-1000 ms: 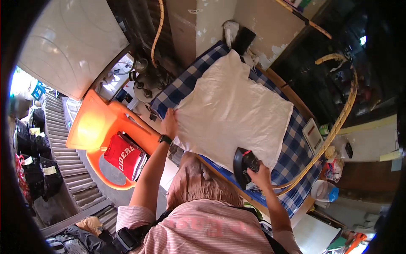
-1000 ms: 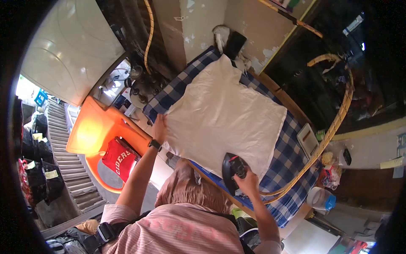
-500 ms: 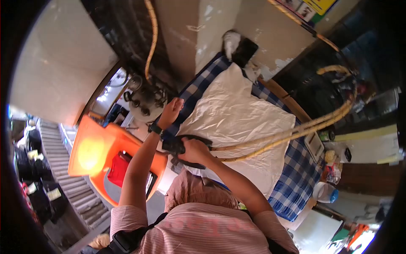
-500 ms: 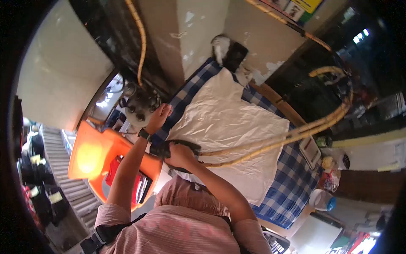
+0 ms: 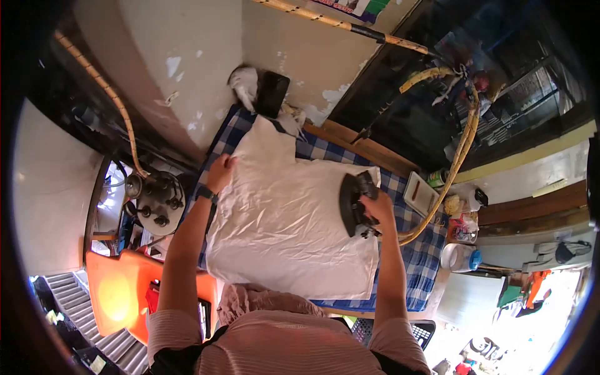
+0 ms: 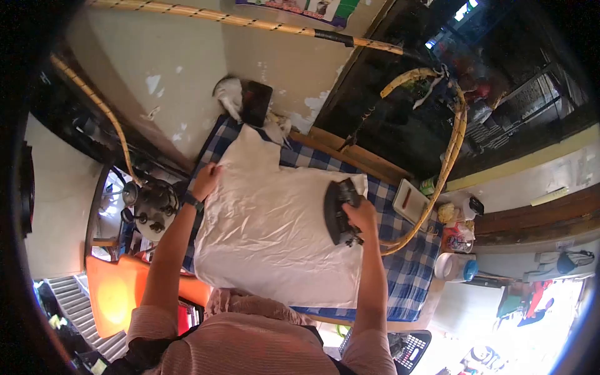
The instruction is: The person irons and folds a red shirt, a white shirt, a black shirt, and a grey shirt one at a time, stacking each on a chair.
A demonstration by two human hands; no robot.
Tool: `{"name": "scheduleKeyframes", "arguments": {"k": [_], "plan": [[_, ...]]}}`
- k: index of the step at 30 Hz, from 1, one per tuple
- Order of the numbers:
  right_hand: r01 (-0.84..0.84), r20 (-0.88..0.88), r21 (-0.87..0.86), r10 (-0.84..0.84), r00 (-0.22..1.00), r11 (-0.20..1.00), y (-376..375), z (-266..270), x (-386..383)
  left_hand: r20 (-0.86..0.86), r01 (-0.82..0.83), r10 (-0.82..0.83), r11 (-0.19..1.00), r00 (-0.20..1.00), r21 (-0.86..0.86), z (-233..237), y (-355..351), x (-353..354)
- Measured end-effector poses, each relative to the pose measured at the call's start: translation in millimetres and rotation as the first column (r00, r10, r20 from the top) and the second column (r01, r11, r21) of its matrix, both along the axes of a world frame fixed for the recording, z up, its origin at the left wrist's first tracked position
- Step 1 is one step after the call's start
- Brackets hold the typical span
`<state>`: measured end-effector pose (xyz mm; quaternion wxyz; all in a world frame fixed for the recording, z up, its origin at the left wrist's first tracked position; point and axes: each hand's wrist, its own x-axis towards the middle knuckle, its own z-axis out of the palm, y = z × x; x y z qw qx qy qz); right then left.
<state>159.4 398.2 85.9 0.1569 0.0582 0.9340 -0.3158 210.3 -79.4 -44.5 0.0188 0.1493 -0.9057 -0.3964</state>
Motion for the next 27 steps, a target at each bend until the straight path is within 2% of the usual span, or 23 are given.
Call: {"name": "scheduleKeyframes", "arguments": {"k": [2, 3, 5, 6, 8, 10, 11, 12, 13, 14, 15, 16, 18, 19, 20, 22, 23, 24, 25, 26, 27], "plan": [[0.188, 0.002, -0.055, -0.188, 0.982, 0.981, 36, -9, -20, -0.341, -0.177, 0.172, 0.984, 0.924, 0.016, -13, 2, 0], [0.185, 0.011, -0.055, -0.185, 0.983, 0.981, 46, -7, -25, -0.325, -0.170, 0.163, 0.985, 0.931, 0.005, 2, 5, 7], [0.334, 0.088, -0.262, -0.322, 0.943, 0.906, 56, -4, -29, -0.277, -0.191, 0.167, 0.980, 0.946, -0.060, 0, 7, 7], [0.327, 0.101, -0.256, -0.311, 0.945, 0.910, 53, -6, -28, -0.243, -0.204, 0.170, 0.972, 0.955, -0.120, -4, 6, 8], [0.217, 0.136, -0.172, -0.195, 0.971, 0.961, 43, -9, -26, -0.274, -0.218, 0.181, 0.969, 0.945, -0.113, -9, 4, 6], [0.092, 0.162, -0.142, -0.068, 0.984, 0.986, 2, 4, -11, -0.311, -0.228, 0.185, 0.968, 0.932, -0.109, -3, 8, 9], [0.017, 0.172, -0.135, 0.006, 0.985, 0.991, -18, 3, -4, -0.233, -0.218, 0.154, 0.935, 0.960, -0.280, 14, 14, 10], [-0.023, 0.155, -0.235, 0.061, 0.986, 0.972, -39, -3, 5, -0.148, -0.184, 0.130, 0.878, 0.980, -0.442, 24, 16, 11], [-0.085, 0.160, -0.205, 0.120, 0.980, 0.975, -70, 6, 11, -0.143, -0.178, 0.127, 0.878, 0.982, -0.445, 19, 16, 12], [-0.179, 0.102, -0.221, 0.205, 0.973, 0.959, -95, 4, 17, -0.276, -0.187, 0.036, 0.817, 0.961, -0.545, 11, 16, 11], [-0.242, 0.207, -0.173, 0.275, 0.939, 0.955, -119, 2, 16, -0.393, -0.213, -0.071, 0.745, 0.917, -0.632, 4, 16, 11], [-0.342, 0.066, -0.159, 0.355, 0.932, 0.926, -142, -17, 21, -0.392, -0.209, -0.077, 0.744, 0.917, -0.634, 0, 15, 8], [-0.471, 0.045, -0.131, 0.480, 0.876, 0.872, -198, -10, 21, -0.345, -0.183, -0.038, 0.791, 0.938, -0.584, 0, 11, 5], [-0.525, 0.021, -0.108, 0.530, 0.848, 0.844, -224, -11, 21, -0.389, -0.165, -0.096, 0.793, 0.916, -0.586, 7, 9, 9], [-0.534, 0.035, -0.131, 0.542, 0.839, 0.835, -247, -17, 20, -0.388, -0.179, -0.085, 0.784, 0.918, -0.595, 13, 9, 19], [-0.550, 0.037, -0.160, 0.562, 0.826, 0.819, -285, -21, 15, -0.267, -0.254, 0.126, 0.808, 0.956, -0.531, 23, 12, 49], [-0.563, 0.033, -0.158, 0.574, 0.818, 0.811, -300, -20, 13, -0.322, -0.290, 0.145, 0.837, 0.936, -0.465, 21, 14, 71], [-0.573, 0.031, -0.154, 0.583, 0.812, 0.805, -311, -19, 14, -0.004, -0.230, 0.247, 0.899, 0.969, -0.372, 33, 23, 99], [-0.586, -0.079, -0.172, 0.582, 0.809, 0.792, -318, -27, 16, -0.182, -0.285, 0.229, 0.868, 0.956, -0.406, 31, 34, 129], [-0.585, -0.081, -0.176, 0.581, 0.810, 0.792, -324, -22, 18, -0.131, -0.227, 0.190, 0.896, 0.973, -0.382, 23, 42, 158], [-0.567, 0.010, -0.190, 0.579, 0.815, 0.802, -327, -15, 19, 0.041, -0.147, 0.177, 0.907, 0.983, -0.395, 20, 47, 180]]}}
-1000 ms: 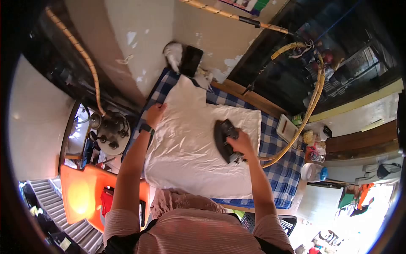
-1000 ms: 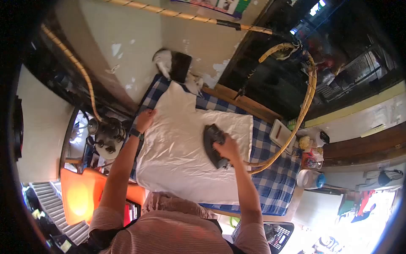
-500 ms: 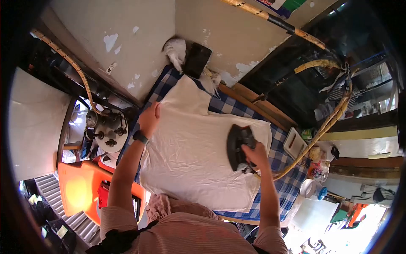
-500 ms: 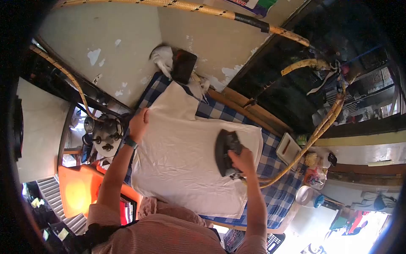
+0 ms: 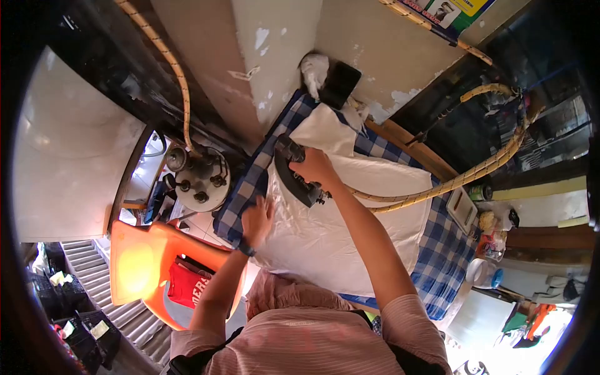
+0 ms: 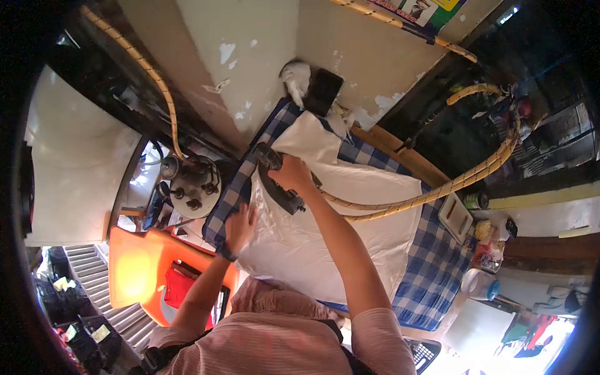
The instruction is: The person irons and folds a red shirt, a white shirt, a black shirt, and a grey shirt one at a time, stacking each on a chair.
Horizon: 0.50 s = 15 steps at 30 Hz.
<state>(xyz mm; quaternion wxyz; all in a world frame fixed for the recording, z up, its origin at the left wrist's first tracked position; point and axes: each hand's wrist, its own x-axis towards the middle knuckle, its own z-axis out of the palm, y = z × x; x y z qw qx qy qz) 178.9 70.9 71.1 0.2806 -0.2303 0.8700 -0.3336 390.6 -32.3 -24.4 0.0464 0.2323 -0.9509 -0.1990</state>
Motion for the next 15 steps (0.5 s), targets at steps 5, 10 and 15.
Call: {"name": "scheduleKeyframes", "arguments": {"k": [5, 10, 15], "plan": [[-0.067, 0.201, 0.153, 0.035, 0.979, 0.986, 18, 7, 56, -0.314, -0.049, 0.142, 0.957, 0.939, 0.288, -15, -20, 34], [-0.280, -0.004, 0.198, 0.286, 0.958, 0.939, 66, 2, 183, -0.325, -0.030, 0.109, 0.970, 0.940, 0.240, -20, -22, 41], [-0.158, -0.035, 0.127, 0.164, 0.986, 0.979, 101, 3, 200, -0.394, -0.081, -0.023, 0.966, 0.919, -0.245, -12, -11, 38]]}}
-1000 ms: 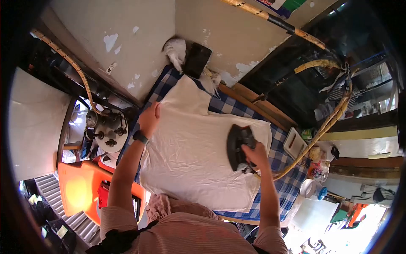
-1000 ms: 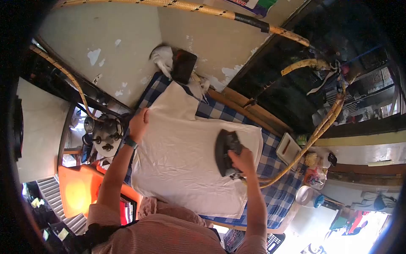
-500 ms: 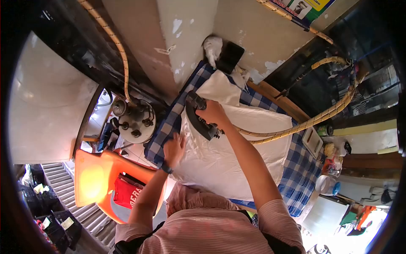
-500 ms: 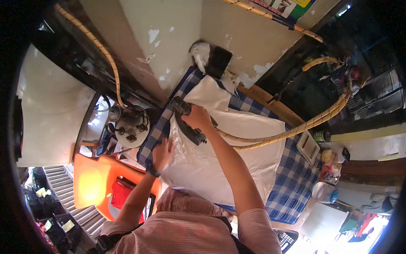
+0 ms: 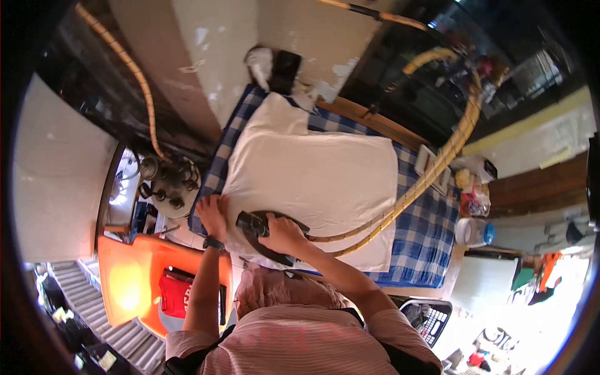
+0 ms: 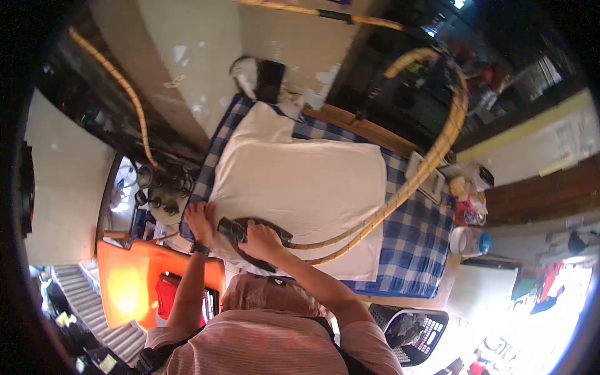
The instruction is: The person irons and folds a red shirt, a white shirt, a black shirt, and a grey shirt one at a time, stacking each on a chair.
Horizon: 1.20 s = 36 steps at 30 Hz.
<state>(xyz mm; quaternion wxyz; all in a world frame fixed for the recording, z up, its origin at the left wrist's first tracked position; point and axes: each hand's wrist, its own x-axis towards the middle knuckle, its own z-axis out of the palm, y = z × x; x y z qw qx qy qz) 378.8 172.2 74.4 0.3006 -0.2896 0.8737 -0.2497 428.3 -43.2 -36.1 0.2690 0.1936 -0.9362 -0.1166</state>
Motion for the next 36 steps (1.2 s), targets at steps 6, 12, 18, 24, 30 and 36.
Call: {"name": "scheduleKeyframes", "arguments": {"k": [6, 12, 18, 24, 30, 36], "plan": [[0.412, -0.083, 0.041, -0.408, 0.909, 0.910, 101, 17, -46, 0.068, 0.062, -0.069, 0.994, 0.995, 0.090, -18, -11, 1], [0.790, -0.124, 0.021, -0.783, 0.610, 0.613, 275, -11, -85, -0.061, -0.317, 0.316, 0.949, 0.947, 0.001, -19, 19, 51], [0.902, 0.007, -0.169, -0.914, 0.405, 0.398, 433, -39, -119, -0.097, -0.459, 0.569, 0.742, 0.817, 0.488, -62, 76, 106], [0.540, -0.958, 0.161, 0.000, 0.286, 0.826, 411, 15, -81, -0.054, -0.086, 0.263, 0.492, 0.963, 0.866, -54, 83, 139], [-0.431, -0.332, -0.001, 0.407, 0.851, 0.902, 418, -51, 27, 0.388, -0.204, -0.344, 0.465, 0.855, 0.862, -13, 61, 198], [-0.223, -0.506, 0.052, 0.218, 0.834, 0.973, 401, -46, 25, 0.118, -0.067, -0.180, 0.266, 0.977, 0.962, 52, 27, 194]]}}
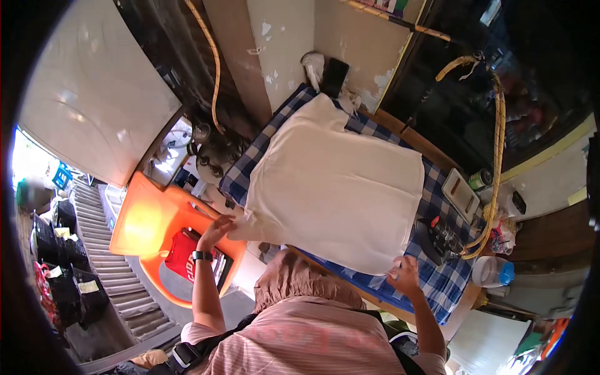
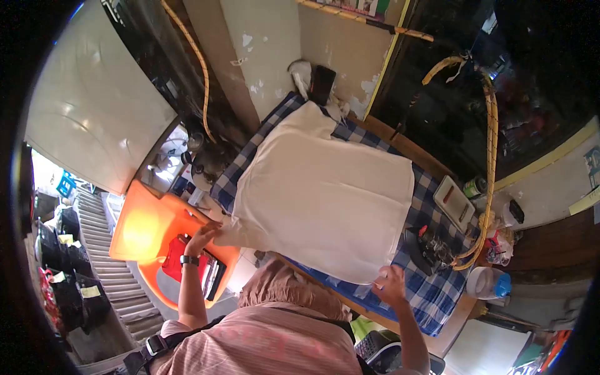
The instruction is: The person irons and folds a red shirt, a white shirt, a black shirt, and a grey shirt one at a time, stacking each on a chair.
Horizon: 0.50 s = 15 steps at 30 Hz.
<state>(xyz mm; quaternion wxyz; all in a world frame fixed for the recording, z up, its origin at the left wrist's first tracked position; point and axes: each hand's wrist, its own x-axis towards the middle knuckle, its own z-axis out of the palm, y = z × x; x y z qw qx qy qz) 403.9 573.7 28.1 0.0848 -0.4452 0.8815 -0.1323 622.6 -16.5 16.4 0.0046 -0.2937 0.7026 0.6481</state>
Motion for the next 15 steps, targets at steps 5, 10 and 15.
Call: {"name": "scheduleKeyframes", "arguments": {"k": [5, 10, 15], "plan": [[0.686, 0.607, 0.000, -0.546, 0.578, 0.727, -15, 8, -88, -0.238, 0.037, -0.048, 0.998, 0.970, -0.049, 36, -24, -123], [0.829, 0.613, -0.293, -0.572, 0.545, 0.476, -40, -13, -124, -0.347, -0.090, 0.039, 0.987, 0.937, -0.134, -7, -31, -221], [0.913, 0.589, -0.106, -0.715, 0.377, 0.393, -44, -36, -113, -0.003, 0.097, -0.133, 0.737, 0.991, -0.669, -55, -42, -221]]}}
